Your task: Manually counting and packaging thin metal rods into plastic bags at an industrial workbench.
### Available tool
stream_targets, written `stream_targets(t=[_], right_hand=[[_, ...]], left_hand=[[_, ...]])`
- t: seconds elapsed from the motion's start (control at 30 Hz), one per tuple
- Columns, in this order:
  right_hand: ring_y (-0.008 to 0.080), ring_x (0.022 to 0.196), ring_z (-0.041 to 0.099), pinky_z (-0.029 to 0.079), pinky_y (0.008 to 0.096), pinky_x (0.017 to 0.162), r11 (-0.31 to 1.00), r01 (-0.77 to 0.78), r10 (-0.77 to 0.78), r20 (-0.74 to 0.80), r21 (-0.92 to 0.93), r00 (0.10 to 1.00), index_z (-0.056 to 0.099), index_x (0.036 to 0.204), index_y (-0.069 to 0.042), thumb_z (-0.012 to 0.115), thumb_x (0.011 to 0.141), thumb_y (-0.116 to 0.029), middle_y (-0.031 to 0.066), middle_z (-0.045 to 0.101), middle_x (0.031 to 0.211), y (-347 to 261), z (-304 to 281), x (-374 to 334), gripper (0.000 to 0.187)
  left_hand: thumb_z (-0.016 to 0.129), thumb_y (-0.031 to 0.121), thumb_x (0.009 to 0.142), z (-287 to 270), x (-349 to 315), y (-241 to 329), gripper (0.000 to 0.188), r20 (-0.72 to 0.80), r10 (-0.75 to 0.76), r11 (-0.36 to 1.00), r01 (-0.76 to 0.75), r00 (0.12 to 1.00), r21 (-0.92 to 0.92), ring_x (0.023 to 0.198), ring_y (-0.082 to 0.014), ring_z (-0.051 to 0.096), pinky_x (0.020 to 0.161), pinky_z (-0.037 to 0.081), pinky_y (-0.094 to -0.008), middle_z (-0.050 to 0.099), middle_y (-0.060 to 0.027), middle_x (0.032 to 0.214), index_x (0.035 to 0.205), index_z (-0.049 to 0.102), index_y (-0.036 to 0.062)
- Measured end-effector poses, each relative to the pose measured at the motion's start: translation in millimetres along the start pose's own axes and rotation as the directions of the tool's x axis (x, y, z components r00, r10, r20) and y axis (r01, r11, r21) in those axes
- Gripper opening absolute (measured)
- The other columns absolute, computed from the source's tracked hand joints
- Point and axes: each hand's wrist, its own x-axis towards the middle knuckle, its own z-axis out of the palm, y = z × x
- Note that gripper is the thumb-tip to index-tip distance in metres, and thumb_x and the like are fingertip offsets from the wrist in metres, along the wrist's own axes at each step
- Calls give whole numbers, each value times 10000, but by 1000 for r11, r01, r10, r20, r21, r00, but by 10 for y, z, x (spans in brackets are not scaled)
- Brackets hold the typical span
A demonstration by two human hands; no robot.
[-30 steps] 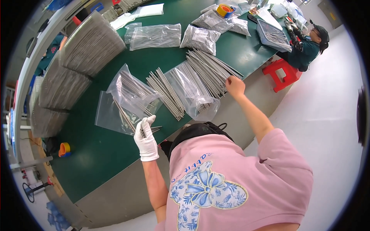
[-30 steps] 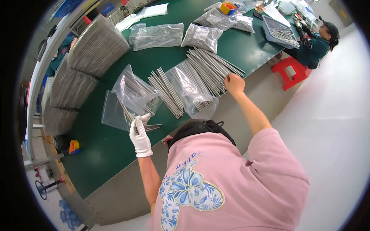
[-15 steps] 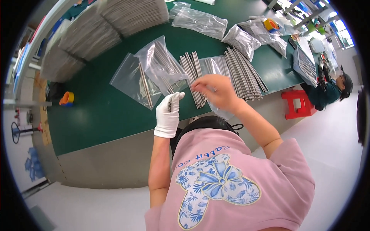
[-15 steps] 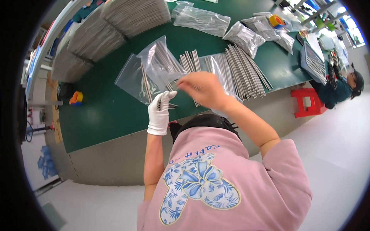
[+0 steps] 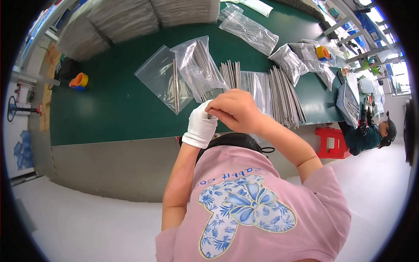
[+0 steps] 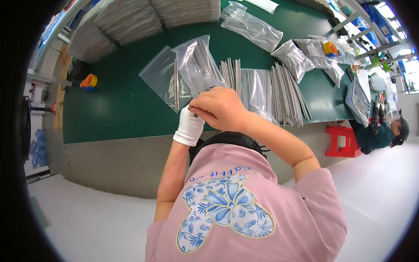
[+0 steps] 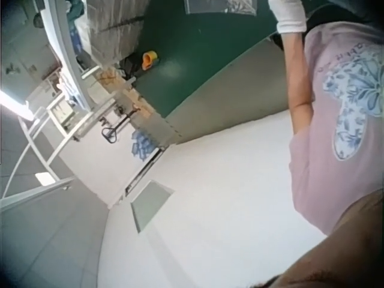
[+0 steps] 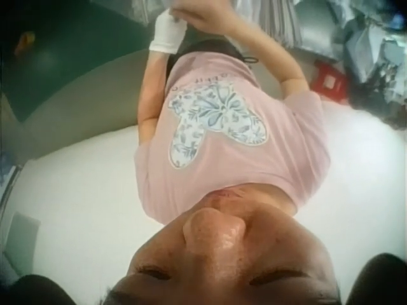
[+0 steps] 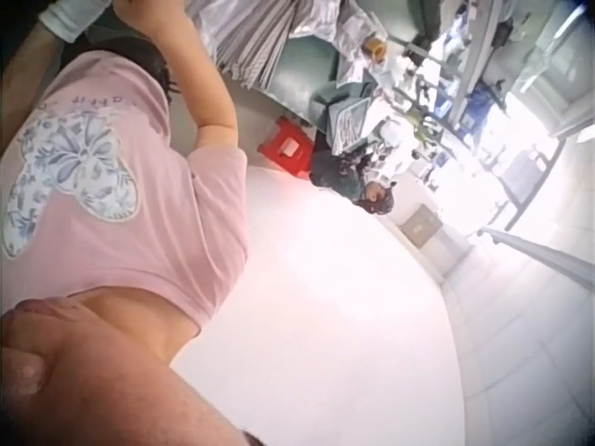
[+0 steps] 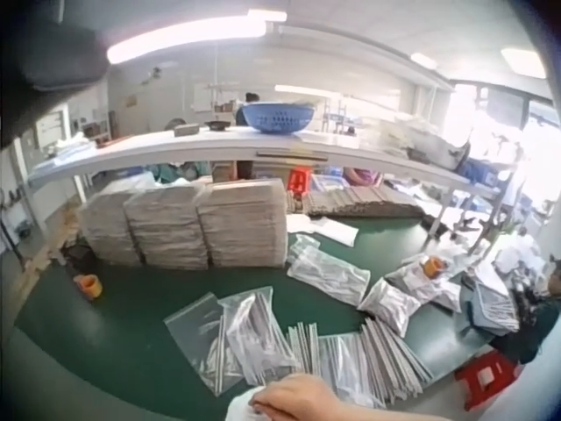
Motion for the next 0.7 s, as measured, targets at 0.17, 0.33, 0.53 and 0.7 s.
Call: stream_targets(t=[0.17, 0.33, 0.53, 0.7], right_hand=[[228, 596, 572, 431, 318, 546, 981, 92, -81, 73, -170, 994, 613, 772, -79, 663, 700, -92, 45, 608, 698, -112, -76, 89, 88], [227, 576, 562, 432, 315, 534, 981, 113, -93, 129, -155, 987, 612, 760, -81, 666, 669, -71, 42, 598, 685, -62, -49, 58, 107], [245, 568, 561, 432, 327, 519, 983, 140, -144, -31, -120, 989, 607, 757, -66, 654, 661, -29, 54, 593, 664, -94, 52, 18, 113], [232, 582, 577, 443, 317, 532, 993, 67, -56, 106, -101, 993, 609, 770, -63, 661, 666, -35, 53, 608, 688, -137, -46, 103, 120]], left_hand=[[529, 75, 786, -40, 15, 68, 161, 48, -12, 997, 8, 999, 77, 793, -350, 584, 662, 480, -364, 614, -152, 852, 937, 583, 60], [524, 83, 778, -37, -4, 126, 162, 57, -29, 996, 24, 998, 81, 803, -358, 576, 668, 477, -375, 608, -153, 853, 929, 583, 75], [513, 67, 768, -66, 16, 71, 179, 58, 34, 997, -38, 998, 68, 788, -358, 575, 660, 474, -379, 609, -145, 849, 929, 588, 93], [518, 75, 770, -66, 5, 113, 152, 59, -1, 998, -3, 998, 65, 772, -354, 574, 645, 471, -388, 607, -141, 829, 907, 582, 90]])
